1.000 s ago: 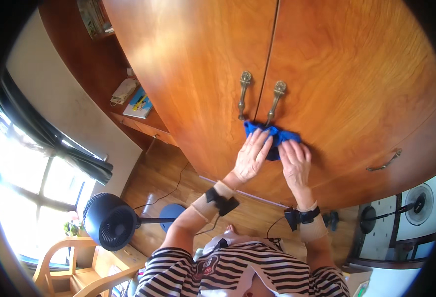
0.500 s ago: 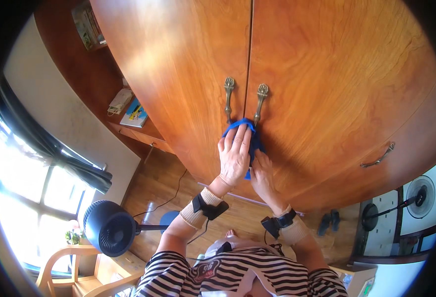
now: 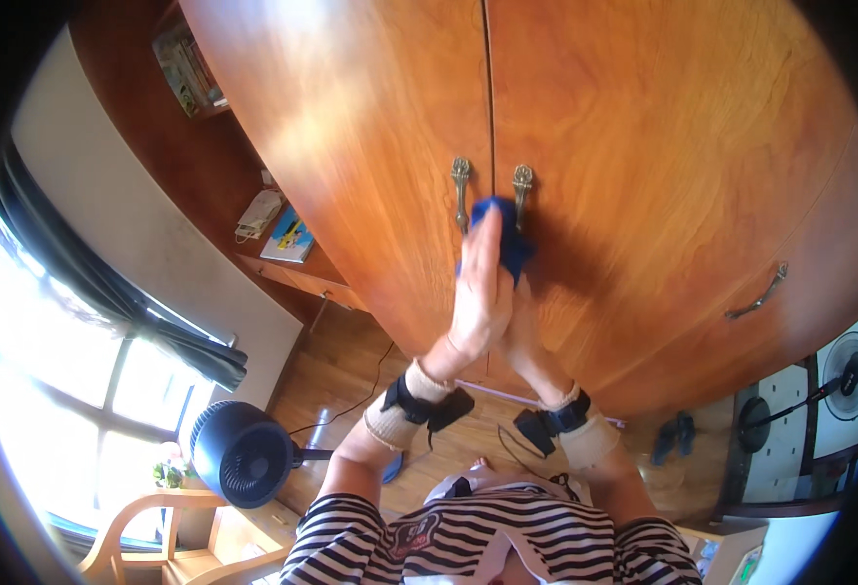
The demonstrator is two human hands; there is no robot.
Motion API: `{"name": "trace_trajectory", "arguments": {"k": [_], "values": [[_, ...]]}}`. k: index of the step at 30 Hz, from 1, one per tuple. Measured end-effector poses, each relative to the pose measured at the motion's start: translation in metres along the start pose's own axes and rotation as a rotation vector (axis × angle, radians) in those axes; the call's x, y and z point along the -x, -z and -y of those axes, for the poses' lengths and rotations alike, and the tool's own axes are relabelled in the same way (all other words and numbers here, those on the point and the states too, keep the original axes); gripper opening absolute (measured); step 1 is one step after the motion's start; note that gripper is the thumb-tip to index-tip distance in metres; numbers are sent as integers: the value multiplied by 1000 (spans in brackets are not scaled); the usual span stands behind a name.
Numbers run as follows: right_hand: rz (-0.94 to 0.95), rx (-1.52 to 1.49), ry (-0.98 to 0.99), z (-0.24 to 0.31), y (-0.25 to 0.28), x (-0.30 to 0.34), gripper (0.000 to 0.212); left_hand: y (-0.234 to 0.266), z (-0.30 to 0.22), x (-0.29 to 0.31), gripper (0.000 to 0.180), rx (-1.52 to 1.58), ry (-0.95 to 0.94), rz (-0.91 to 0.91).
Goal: Wiping the exterior surfaces of a wooden cabinet and cleaning the inside of a bottom drawer.
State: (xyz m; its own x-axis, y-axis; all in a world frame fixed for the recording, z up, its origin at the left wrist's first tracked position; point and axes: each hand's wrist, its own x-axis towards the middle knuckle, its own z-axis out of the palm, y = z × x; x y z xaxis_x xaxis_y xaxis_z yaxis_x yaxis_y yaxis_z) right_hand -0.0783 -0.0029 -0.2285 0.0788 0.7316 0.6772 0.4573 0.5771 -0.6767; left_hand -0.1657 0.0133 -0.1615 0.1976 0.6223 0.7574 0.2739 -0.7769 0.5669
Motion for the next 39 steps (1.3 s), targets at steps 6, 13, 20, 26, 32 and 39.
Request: {"name": "trace_trajectory", "arguments": {"k": [6,13,20,26,32,39], "values": [[-221,-239,47,64,-4,-68,38,26,-38,-72,63,83,-49,-66],[-17,-130,-89,-2,-10,11,42,-6,11,17,66,-33,42,0],[-39,40,-48,44,1,-49,43,20,-28,-57,56,-21,-72,-89],[-253,233,312,136,32,-145,40,58,-92,-169,47,165,-230,-113],[-42,-23,-88,42,-10,-53,38,26,-20,-64,53,-149,-221,-46],[238,251,-113,-79,-28,94,23,-29,82,109,52,-101,104,71]]}}
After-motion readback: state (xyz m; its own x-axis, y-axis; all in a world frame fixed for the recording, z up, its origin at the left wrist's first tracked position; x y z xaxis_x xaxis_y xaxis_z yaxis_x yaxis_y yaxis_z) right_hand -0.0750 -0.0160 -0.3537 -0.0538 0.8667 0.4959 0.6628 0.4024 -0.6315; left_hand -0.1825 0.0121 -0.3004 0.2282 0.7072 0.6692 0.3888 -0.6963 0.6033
